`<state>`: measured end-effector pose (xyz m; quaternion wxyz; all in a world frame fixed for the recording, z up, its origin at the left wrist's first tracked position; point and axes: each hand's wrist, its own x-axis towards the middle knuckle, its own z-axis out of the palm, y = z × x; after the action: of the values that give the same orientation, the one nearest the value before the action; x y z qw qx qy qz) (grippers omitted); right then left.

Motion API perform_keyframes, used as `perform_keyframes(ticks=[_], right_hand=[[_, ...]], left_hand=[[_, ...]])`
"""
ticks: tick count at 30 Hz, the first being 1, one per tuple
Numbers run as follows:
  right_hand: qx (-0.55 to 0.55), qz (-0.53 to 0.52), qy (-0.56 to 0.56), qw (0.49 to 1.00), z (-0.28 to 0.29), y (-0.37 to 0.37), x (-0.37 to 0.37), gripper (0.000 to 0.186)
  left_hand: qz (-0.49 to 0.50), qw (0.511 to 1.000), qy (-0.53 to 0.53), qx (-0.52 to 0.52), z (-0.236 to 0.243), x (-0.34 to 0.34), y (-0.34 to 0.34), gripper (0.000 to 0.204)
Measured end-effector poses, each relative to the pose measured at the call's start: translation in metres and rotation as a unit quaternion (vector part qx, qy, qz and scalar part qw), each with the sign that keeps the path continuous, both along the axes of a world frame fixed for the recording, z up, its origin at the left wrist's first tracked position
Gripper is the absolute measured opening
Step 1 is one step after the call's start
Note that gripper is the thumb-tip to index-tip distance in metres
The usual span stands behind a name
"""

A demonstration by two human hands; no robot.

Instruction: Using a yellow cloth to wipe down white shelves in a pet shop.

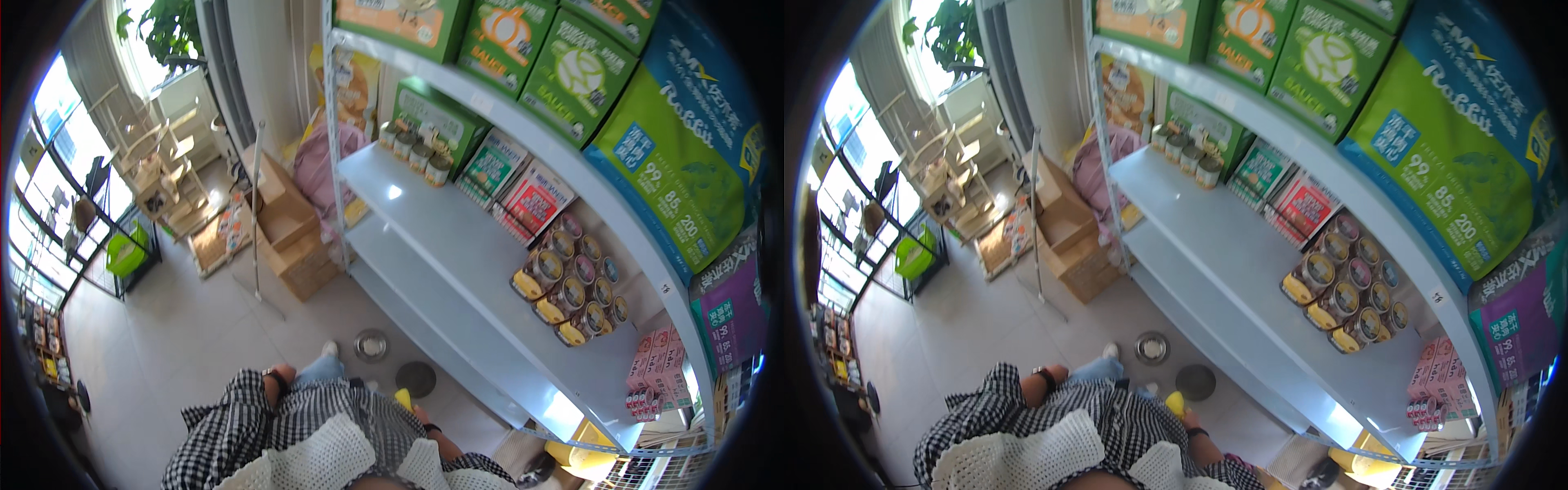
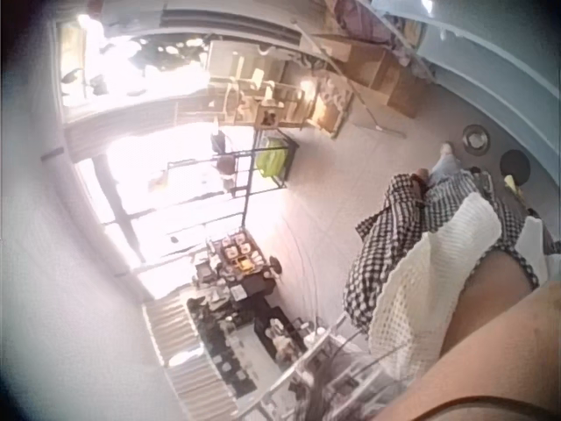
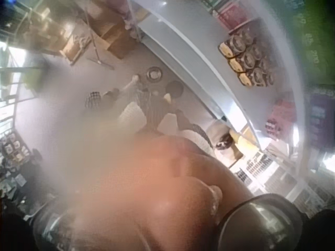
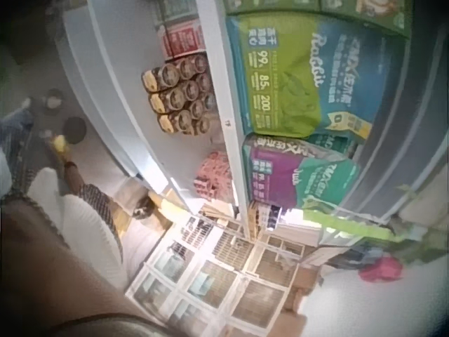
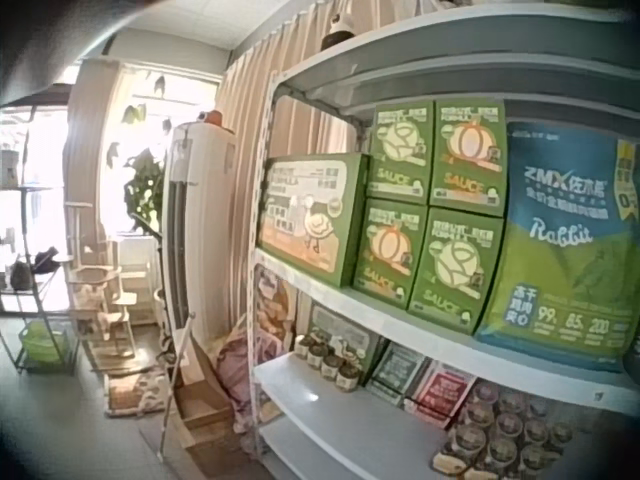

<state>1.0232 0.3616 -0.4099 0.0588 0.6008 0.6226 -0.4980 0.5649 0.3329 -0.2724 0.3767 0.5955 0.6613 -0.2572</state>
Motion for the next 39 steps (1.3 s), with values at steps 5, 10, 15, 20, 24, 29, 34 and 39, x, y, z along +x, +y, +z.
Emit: perform_keyframes(ticks=[5,10,15,20,24,29,34,39], right_hand=[[-0.011,0.0,-0.01,1.0,0.008,-0.009,0.0,0.038],[-0.029,0.002,-0.019,0.999,0.017,-0.024,0.01,0.039],[-0.031,-0.013,-0.028,0.999,0.009,-0.038,0.019,0.04],[-0.029,-0.019,-0.033,0.999,-0.002,-0.049,0.024,0.041],[-0.02,-0.023,-0.035,0.999,-0.028,-0.044,0.022,0.042],[0.0,-0.056,-0.059,0.997,-0.023,-0.013,0.008,0.055],[0.046,-0.05,-0.057,0.996,-0.034,0.002,0.015,0.062],[0.042,-0.019,-0.054,0.997,-0.054,-0.008,0.017,0.064]], left_hand=[[-0.032,0.999,0.017,0.012,0.007,0.001,0.019,0.024],[0.002,1.0,0.02,0.003,-0.004,-0.006,0.013,0.027],[-0.035,0.999,0.031,-0.016,0.012,0.0,0.019,0.024],[-0.044,0.998,0.0,0.039,0.008,-0.005,0.006,0.021],[-0.034,0.999,0.018,0.011,0.002,-0.006,-0.001,0.025],[0.011,1.0,0.023,-0.016,0.003,0.006,0.011,0.027],[-0.034,0.999,0.023,-0.025,-0.027,-0.001,0.009,0.031],[0.006,0.999,0.014,-0.035,-0.034,-0.007,-0.003,0.035]])
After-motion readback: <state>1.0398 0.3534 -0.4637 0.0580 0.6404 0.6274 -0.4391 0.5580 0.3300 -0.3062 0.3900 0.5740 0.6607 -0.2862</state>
